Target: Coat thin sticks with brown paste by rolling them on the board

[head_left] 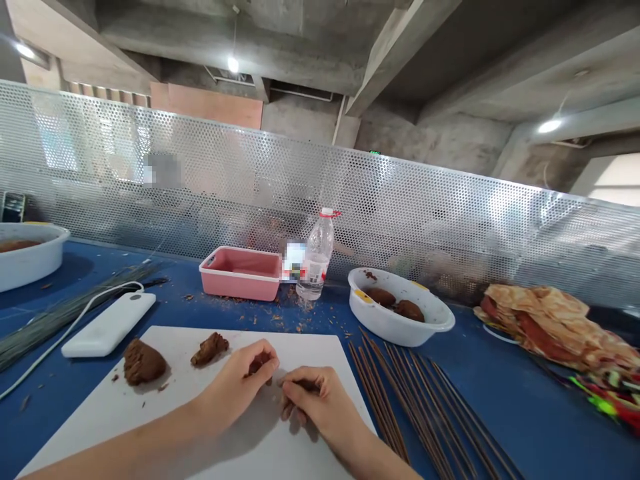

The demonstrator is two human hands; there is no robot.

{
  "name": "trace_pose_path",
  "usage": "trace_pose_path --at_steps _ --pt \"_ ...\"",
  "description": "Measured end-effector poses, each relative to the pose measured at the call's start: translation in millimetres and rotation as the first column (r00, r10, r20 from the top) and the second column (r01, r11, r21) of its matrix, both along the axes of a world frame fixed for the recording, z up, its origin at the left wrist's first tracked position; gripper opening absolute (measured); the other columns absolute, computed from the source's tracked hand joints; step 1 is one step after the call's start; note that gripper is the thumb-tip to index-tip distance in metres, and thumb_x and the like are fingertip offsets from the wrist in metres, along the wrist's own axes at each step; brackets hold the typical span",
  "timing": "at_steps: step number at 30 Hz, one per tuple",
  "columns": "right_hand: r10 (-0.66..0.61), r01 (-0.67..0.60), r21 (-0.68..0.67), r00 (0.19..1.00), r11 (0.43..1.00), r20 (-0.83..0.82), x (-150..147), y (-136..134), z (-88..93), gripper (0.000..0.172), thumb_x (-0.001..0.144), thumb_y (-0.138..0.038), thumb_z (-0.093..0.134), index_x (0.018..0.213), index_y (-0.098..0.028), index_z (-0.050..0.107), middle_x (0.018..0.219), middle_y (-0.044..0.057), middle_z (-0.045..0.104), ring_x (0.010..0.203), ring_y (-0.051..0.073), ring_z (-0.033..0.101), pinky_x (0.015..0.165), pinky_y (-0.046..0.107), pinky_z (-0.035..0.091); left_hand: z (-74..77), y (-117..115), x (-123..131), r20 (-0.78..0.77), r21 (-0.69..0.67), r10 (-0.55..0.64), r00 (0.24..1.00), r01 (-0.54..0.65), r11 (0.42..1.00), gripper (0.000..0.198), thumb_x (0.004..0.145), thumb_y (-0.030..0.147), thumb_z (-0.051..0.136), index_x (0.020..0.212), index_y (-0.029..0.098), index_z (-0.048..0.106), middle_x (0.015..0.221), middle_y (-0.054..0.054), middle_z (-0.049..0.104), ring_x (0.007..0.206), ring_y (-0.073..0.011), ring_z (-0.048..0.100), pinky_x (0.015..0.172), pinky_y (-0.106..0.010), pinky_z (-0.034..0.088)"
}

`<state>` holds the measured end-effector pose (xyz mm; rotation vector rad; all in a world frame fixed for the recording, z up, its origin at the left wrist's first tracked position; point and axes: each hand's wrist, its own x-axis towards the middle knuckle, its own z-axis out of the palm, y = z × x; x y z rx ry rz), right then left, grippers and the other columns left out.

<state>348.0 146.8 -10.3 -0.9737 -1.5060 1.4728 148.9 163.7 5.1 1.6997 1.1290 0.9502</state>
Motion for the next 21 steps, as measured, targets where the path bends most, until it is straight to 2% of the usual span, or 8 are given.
trace_pose_path --at_steps 2,4,8,10,15,18,21 --pt "-0.011 0.012 0.049 1.000 0.999 -0.027 -1.1 0.6 -1.2 0.025 0.083 -0.050 0.078 0.082 -0.024 0.081 0.072 0.002 0.074 0.054 0.015 0.055 0.054 0.028 0.040 -0.8 -1.0 0.6 0.003 0.017 0.001 1.000 -0.001 1.000 0.034 0.096 0.052 0.064 0.081 0.022 0.061 0.069 0.002 0.058 0.066 -0.0173 0.050 0.062 -0.031 0.035" --pt "-0.040 0.044 0.109 0.999 0.993 -0.036 -1.8 0.3 -1.2 0.019 0.077 -0.040 0.083 0.087 -0.024 0.079 0.077 0.001 0.074 0.064 0.017 0.058 0.061 0.029 0.044 -2.4 -1.7 1.2 0.011 0.009 -0.018 1.000 0.018 1.000 0.031 0.096 0.050 0.062 0.083 0.022 0.061 0.069 0.002 0.059 0.064 -0.0165 0.050 0.060 -0.031 0.036" --pt "-0.085 0.085 0.157 0.996 0.984 -0.007 -1.3 -3.0 1.8 0.020 0.068 -0.027 0.086 0.076 -0.023 0.067 0.072 -0.004 0.063 0.068 0.016 0.052 0.064 0.028 0.041 -4.6 -1.3 1.5 0.067 -0.052 -0.040 0.997 0.044 0.998 0.024 0.091 0.046 0.064 0.089 0.022 0.061 0.070 0.002 0.062 0.056 -0.0144 0.051 0.056 -0.030 0.037" --pt "-0.072 0.070 0.143 0.997 0.987 0.015 -0.7 -5.1 3.6 0.022 0.072 -0.028 0.084 0.075 -0.023 0.062 0.068 -0.005 0.058 0.066 0.015 0.049 0.063 0.028 0.038 -4.5 -0.5 1.1 0.076 -0.062 -0.028 0.997 0.032 0.998 0.023 0.090 0.045 0.063 0.088 0.023 0.061 0.070 0.002 0.064 0.055 -0.0145 0.051 0.056 -0.030 0.036" --pt "-0.060 0.060 0.094 0.998 0.994 -0.003 0.3 -7.7 4.3 0.028 0.082 -0.041 0.082 0.083 -0.024 0.061 0.071 -0.003 0.066 0.064 0.015 0.054 0.061 0.028 0.043 -2.8 1.0 -0.1 0.051 -0.014 0.028 0.998 -0.027 1.000 0.026 0.091 0.050 0.065 0.082 0.026 0.062 0.069 0.001 0.067 0.067 -0.0201 0.058 0.063 -0.033 0.039" --pt "-0.062 0.062 0.060 0.998 0.996 -0.005 0.8 -6.9 1.1 0.037 0.079 -0.048 0.088 0.080 -0.022 0.062 0.068 -0.002 0.067 0.060 0.014 0.053 0.059 0.027 0.041 -1.4 0.3 -0.5 0.046 -0.007 0.028 0.999 -0.028 1.000 0.027 0.091 0.051 0.067 0.082 0.026 0.063 0.067 0.002 0.066 0.069 -0.0220 0.062 0.066 -0.035 0.042" --pt "-0.043 0.042 0.043 0.999 0.998 0.018 1.5 -5.4 -2.2 0.042 0.073 -0.052 0.093 0.076 -0.021 0.065 0.067 -0.001 0.068 0.060 0.014 0.056 0.060 0.027 0.040 0.3 -1.9 -0.6 0.028 0.001 0.035 0.999 -0.035 0.999 0.025 0.091 0.049 0.068 0.083 0.025 0.064 0.072 0.000 0.070 0.066 -0.0201 0.061 0.064 -0.033 0.041"
